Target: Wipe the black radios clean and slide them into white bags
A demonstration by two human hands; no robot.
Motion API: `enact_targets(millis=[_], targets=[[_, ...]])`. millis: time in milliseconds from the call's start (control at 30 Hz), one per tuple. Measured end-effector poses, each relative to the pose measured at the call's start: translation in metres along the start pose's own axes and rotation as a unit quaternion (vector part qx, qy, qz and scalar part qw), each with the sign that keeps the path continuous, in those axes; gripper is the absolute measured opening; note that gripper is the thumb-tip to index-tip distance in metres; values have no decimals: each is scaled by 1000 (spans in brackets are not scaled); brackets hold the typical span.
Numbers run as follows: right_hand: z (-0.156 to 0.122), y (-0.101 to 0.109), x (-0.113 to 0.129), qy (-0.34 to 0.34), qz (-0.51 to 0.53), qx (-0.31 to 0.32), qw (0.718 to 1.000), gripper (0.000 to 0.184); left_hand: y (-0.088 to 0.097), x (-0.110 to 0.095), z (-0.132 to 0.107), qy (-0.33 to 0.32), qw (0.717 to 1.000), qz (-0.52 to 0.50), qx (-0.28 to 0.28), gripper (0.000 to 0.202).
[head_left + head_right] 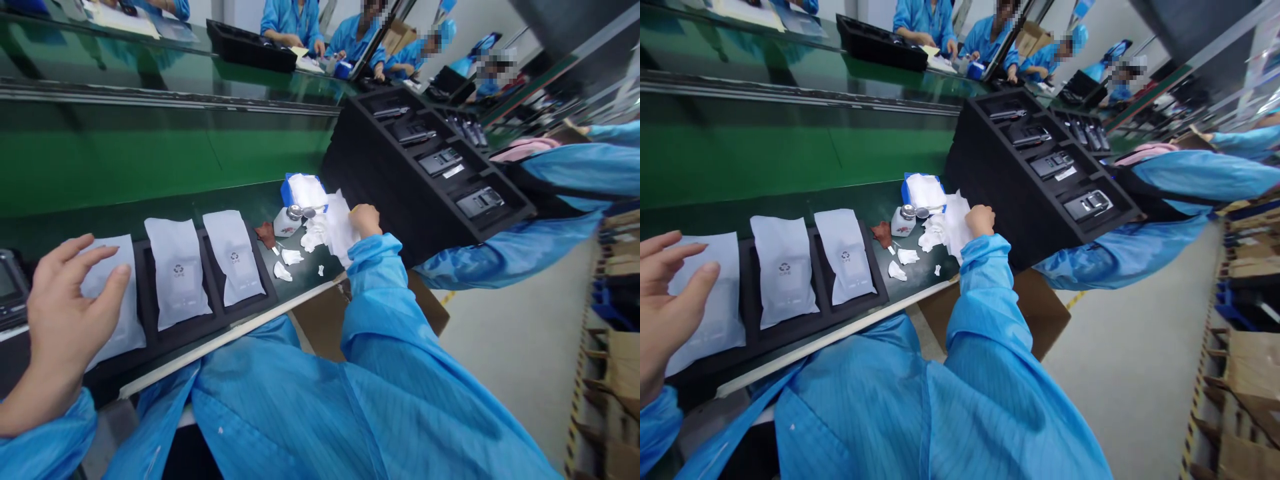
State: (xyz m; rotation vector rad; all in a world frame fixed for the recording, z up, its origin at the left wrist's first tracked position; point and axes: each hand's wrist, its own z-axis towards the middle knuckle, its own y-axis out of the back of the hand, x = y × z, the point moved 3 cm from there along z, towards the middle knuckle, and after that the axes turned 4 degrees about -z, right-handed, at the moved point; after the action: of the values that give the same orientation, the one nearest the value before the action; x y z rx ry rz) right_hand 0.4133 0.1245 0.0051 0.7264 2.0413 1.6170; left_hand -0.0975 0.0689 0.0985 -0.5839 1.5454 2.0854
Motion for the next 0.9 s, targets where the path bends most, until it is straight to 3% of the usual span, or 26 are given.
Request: enact_targets(millis=[100,167,200,233,300,333,433,533,567,633,700,767,833,900], targets=[[-9,28,9,-38,124,-71,989,27,6,2,-2,29,999,-18,2,39],[-21,48,26,-4,252,-89,964,26,7,4,-1,55,997,-48,11,37],[-30,56,39,35,350,-76,933,24,5,5,0,74,994,-76,21,36],[-42,63,56,83,465,-46,880,18,1,5,1,100,988,-113,40,36],[-75,68,97,191,663,66,721,5,-11,3,3,166,957,-211,105,44],[-94,66,120,228,700,128,665,11,-19,0,4,205,930,-266,149,54],[-160,40,186,249,699,336,580,33,-36,-12,5,233,841,-419,248,85],[-223,4,236,237,627,519,530,42,-35,-14,5,203,779,-539,246,91],[-240,-7,249,235,601,558,522,44,-29,-10,5,199,777,-556,216,87],[-267,-24,268,244,552,604,520,48,-13,6,0,207,801,-547,130,72],[-285,-34,283,277,494,624,538,50,7,27,-9,237,830,-503,44,59],[-295,-38,299,335,421,625,566,47,28,47,-22,283,838,-466,-15,56],[-297,-35,320,395,368,592,598,37,48,65,-36,333,834,-435,-61,56],[-291,-28,349,457,335,502,654,25,68,77,-48,373,837,-390,-90,52]])
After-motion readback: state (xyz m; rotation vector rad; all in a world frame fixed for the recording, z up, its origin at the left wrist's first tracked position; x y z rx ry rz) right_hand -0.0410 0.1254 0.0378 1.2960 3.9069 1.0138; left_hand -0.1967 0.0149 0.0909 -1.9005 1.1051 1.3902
